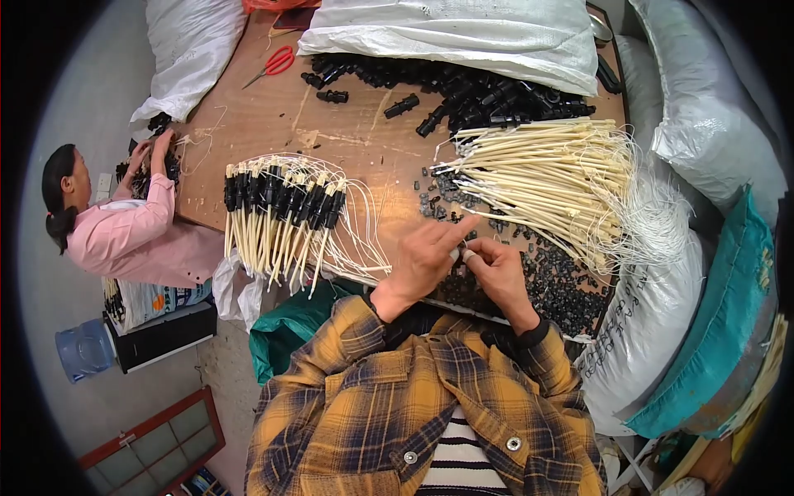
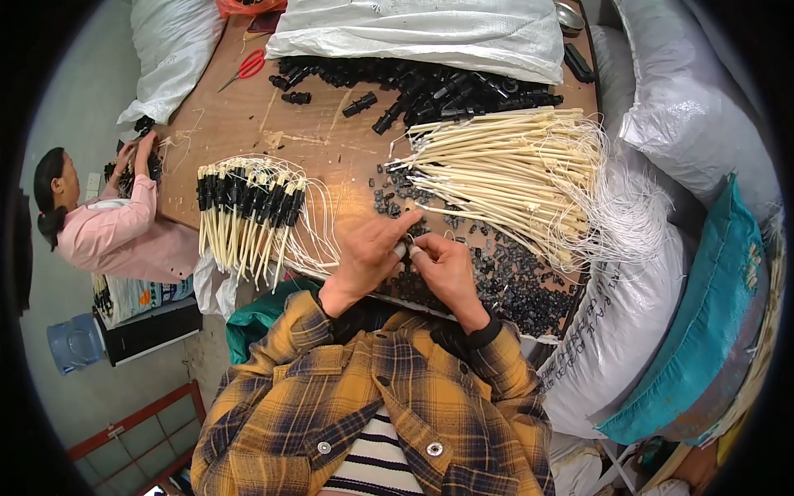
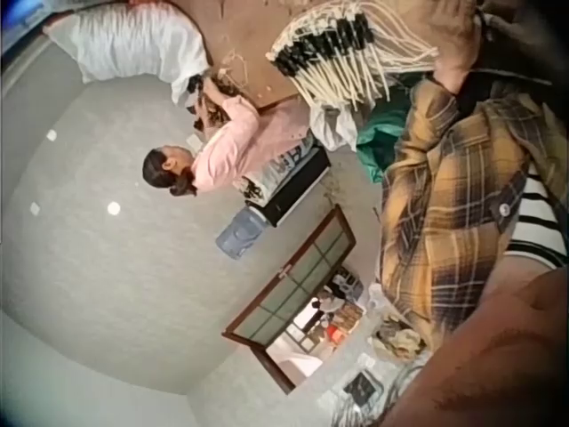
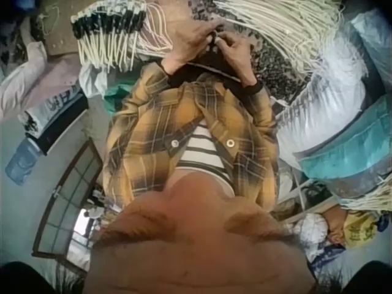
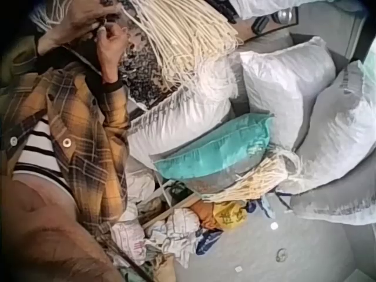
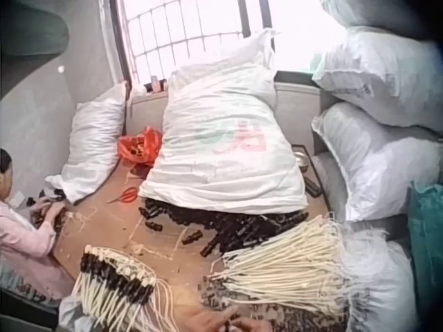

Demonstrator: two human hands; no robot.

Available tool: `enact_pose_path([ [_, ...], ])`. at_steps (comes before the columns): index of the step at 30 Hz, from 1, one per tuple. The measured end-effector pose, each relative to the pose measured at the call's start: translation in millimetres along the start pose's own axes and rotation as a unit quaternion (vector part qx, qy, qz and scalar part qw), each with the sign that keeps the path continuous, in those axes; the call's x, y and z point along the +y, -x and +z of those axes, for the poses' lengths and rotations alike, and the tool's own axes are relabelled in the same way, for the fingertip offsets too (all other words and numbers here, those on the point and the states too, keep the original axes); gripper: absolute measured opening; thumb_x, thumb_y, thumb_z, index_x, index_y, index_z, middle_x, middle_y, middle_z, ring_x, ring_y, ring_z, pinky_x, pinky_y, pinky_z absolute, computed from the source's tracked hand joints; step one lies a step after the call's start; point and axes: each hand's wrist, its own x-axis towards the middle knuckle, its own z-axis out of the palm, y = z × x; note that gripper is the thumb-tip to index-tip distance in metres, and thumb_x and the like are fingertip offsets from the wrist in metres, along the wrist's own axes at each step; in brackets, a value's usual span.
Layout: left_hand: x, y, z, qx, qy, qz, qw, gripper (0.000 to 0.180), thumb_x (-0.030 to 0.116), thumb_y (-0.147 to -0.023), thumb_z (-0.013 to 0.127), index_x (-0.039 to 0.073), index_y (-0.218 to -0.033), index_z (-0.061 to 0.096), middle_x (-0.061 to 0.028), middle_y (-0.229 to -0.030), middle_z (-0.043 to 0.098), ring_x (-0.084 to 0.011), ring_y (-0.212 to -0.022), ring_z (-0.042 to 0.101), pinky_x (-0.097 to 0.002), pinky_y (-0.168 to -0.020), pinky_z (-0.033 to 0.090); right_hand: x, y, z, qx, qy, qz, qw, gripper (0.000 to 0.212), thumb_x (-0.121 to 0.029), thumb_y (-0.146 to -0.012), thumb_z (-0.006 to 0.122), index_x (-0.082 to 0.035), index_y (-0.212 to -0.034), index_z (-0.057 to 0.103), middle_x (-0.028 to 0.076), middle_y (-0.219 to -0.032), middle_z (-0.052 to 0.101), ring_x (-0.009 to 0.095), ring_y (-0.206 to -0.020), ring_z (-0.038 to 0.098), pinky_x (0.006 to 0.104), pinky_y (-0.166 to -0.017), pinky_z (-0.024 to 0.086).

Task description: Assembling small black connectors onto bundles of white electrical wires at a workstation.

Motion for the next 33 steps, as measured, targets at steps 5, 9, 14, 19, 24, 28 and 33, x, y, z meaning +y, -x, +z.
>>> enact_pose_path([
  [5,3.1,-1.9,-1.2,0.028,-0.003,-0.007,1.0,0.059,-0.004,-0.063,0.069,0.012,-0.12,0.063,-0.0067,-0.075,0.061,-0.0241,-0.068,0.062,-0.0345,-0.059,0.048,-15.8,0.4,-1.0,-0.022,-0.081,0.035,0.996,0.016,-0.011,-0.089,0.064,0.003,-0.095,0.068,-0.003,-0.072,0.064,0.003,-0.061,0.053,0.0207,-0.054,0.041],
  [9,-2.2,6.1,5.9,-0.007,0.097,-0.144,0.985,0.051,-0.006,-0.068,0.069,0.008,-0.116,0.064,-0.0068,-0.077,0.063,-0.0188,-0.071,0.064,-0.0293,-0.062,0.051,-4.2,-2.1,-2.6,-0.003,-0.079,0.031,0.996,0.015,-0.012,-0.09,0.064,0.002,-0.093,0.068,-0.003,-0.068,0.063,0.002,-0.06,0.052,0.021,-0.052,0.039],
  [14,-5.5,7.5,5.9,-0.082,0.199,-0.301,0.929,0.029,-0.005,-0.075,0.067,0.002,-0.103,0.068,-0.006,-0.079,0.065,-0.013,-0.072,0.064,-0.0266,-0.064,0.053,-1.9,-2.1,-0.3,0.029,0.023,-0.025,0.999,0.013,-0.012,-0.089,0.065,0.002,-0.091,0.068,-0.001,-0.063,0.062,0.003,-0.056,0.053,0.0224,-0.05,0.039],
  [19,-10.4,8.6,6.0,-0.054,0.254,-0.336,0.905,0.013,-0.004,-0.074,0.067,-0.001,-0.086,0.067,-0.0058,-0.078,0.064,-0.0117,-0.072,0.064,-0.0264,-0.06,0.052,-14.4,0.5,0.2,0.032,0.089,-0.071,0.993,0.013,-0.012,-0.089,0.066,0.001,-0.092,0.068,0.004,-0.059,0.062,0.005,-0.054,0.056,0.0239,-0.049,0.042],
  [24,-20.9,0.2,-1.0,-0.008,0.168,-0.162,0.972,0.018,0.0,-0.069,0.066,0.002,-0.087,0.065,-0.0068,-0.081,0.064,-0.018,-0.073,0.063,-0.0302,-0.063,0.051,-19.3,3.2,-5.3,-0.006,-0.043,-0.047,0.998,0.014,-0.01,-0.089,0.066,0.0,-0.099,0.067,0.0,-0.066,0.063,0.003,-0.056,0.054,0.0203,-0.049,0.039],
  [28,-5.4,-1.6,-10.7,-0.124,0.156,-0.054,0.979,0.037,0.001,-0.069,0.067,0.005,-0.105,0.064,-0.0087,-0.091,0.065,-0.0273,-0.084,0.062,-0.037,-0.075,0.05,-13.0,2.5,-23.8,-0.054,-0.331,0.013,0.942,0.016,-0.006,-0.089,0.064,0.0,-0.104,0.065,-0.005,-0.071,0.059,0.0,-0.053,0.042,0.0165,-0.047,0.03],
  [33,-19.1,5.1,-9.0,-0.137,0.137,-0.103,0.976,0.036,0.002,-0.069,0.068,0.005,-0.105,0.065,-0.012,-0.091,0.067,-0.0275,-0.083,0.065,-0.0355,-0.071,0.052,-22.6,-1.7,-26.6,-0.035,0.233,-0.363,0.901,0.028,0.0,-0.082,0.063,-0.005,-0.109,0.069,0.01,-0.077,0.07,0.016,-0.057,0.062,0.0259,-0.053,0.048],
])
